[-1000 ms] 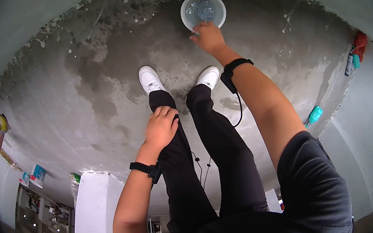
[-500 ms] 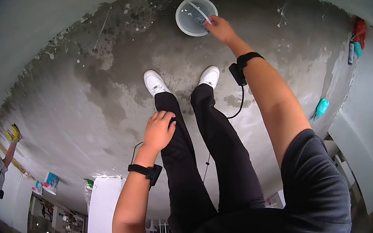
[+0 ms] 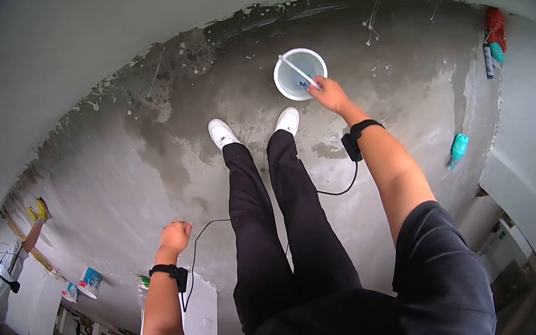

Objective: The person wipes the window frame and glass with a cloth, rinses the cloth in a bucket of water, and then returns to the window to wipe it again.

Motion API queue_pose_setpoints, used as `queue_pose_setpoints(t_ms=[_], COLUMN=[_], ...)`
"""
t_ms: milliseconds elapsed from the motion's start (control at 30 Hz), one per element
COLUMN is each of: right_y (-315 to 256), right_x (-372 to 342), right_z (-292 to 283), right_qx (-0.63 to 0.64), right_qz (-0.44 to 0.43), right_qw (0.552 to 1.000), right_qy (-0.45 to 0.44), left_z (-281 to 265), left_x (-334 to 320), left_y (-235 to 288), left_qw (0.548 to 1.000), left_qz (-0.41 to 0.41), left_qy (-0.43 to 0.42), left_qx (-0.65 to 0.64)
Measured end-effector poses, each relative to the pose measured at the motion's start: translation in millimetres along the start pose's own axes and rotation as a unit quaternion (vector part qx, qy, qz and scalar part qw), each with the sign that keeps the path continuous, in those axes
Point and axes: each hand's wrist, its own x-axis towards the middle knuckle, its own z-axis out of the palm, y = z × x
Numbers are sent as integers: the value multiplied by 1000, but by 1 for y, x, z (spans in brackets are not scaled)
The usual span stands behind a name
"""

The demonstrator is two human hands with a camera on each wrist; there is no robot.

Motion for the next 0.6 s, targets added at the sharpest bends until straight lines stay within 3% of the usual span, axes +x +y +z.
queue_pose_setpoints(t_ms=[133, 267, 367, 600], right_y=[28, 61, 70, 132], right_x=[-99, -197, -275, -421], right_z=[-30, -44, -56, -35], right_qx=[-8, 34, 59, 226], right_qz=[0, 54, 118, 220], right_qw=[1000, 996, 988, 933], right_qy=[19, 60, 81, 175], left_z=[-24, -53, -68, -116], left_x=[-91, -157, -182, -193], left_y=[-20, -16, -16, -24], left_qw=[995, 992, 993, 993], left_qz=[-81, -105, -71, -27], left_qy=[-49, 14, 83, 109], left_qx=[-21, -69, -50, -36])
